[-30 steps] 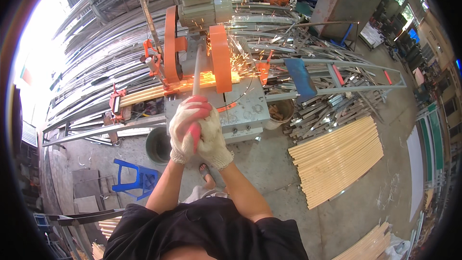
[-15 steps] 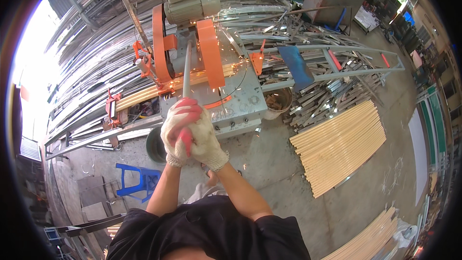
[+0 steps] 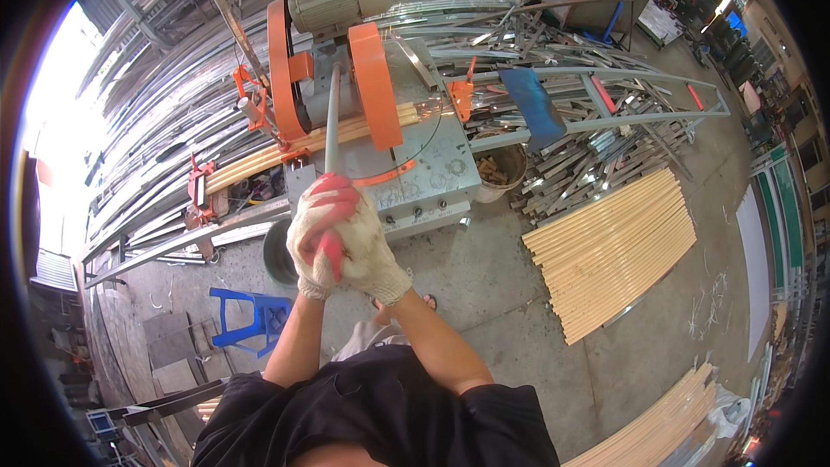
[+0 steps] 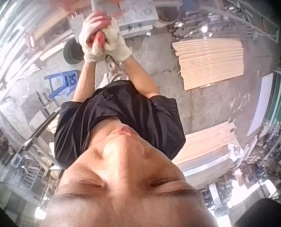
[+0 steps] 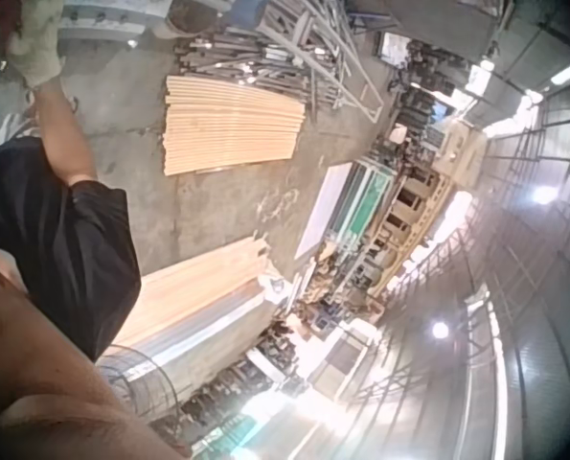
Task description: The person picks up several metal tubes from a stack on the floor, places them into a circular saw machine, and lowers the saw to cut the tubes.
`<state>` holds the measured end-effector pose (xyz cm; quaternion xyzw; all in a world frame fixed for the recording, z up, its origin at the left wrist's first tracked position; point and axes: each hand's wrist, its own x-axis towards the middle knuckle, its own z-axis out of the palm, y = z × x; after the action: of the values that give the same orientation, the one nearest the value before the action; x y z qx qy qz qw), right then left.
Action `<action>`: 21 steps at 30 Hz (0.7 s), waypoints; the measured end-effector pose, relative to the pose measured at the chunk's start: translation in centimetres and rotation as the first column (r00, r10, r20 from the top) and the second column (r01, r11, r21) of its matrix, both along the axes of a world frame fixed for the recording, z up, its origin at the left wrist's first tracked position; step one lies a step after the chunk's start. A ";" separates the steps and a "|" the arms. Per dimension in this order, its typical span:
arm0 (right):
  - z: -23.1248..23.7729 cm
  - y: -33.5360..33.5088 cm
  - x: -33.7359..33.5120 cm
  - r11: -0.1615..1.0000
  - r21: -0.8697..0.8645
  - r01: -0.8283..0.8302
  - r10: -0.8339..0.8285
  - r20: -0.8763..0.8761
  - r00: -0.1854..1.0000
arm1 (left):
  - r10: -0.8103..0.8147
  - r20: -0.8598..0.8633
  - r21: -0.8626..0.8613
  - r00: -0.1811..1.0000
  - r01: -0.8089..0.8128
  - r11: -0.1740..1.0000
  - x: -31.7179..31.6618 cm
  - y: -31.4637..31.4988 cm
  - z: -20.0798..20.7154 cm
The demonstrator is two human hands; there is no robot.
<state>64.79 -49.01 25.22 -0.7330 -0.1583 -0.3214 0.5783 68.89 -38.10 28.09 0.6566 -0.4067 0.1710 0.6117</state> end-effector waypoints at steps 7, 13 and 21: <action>-1.5 -0.1 0.0 0.998 -0.058 -0.029 0.030 0.010 0.999 | 0.031 0.034 0.023 0.999 -0.032 0.999 -0.2 0.0 -0.5; -2.3 -0.1 0.4 0.999 -0.020 -0.027 0.029 0.113 0.993 | 0.008 -0.019 0.015 1.000 -0.008 1.000 -0.6 0.3 -0.9; -4.3 0.1 0.1 0.998 -0.067 -0.006 0.014 0.117 0.993 | -0.013 0.020 0.035 1.000 0.012 0.999 -0.6 0.5 -2.1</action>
<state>64.85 -48.93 20.93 -0.7309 -0.2065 -0.3554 0.5448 68.26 -37.62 25.98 0.6630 -0.4199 0.1663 0.5970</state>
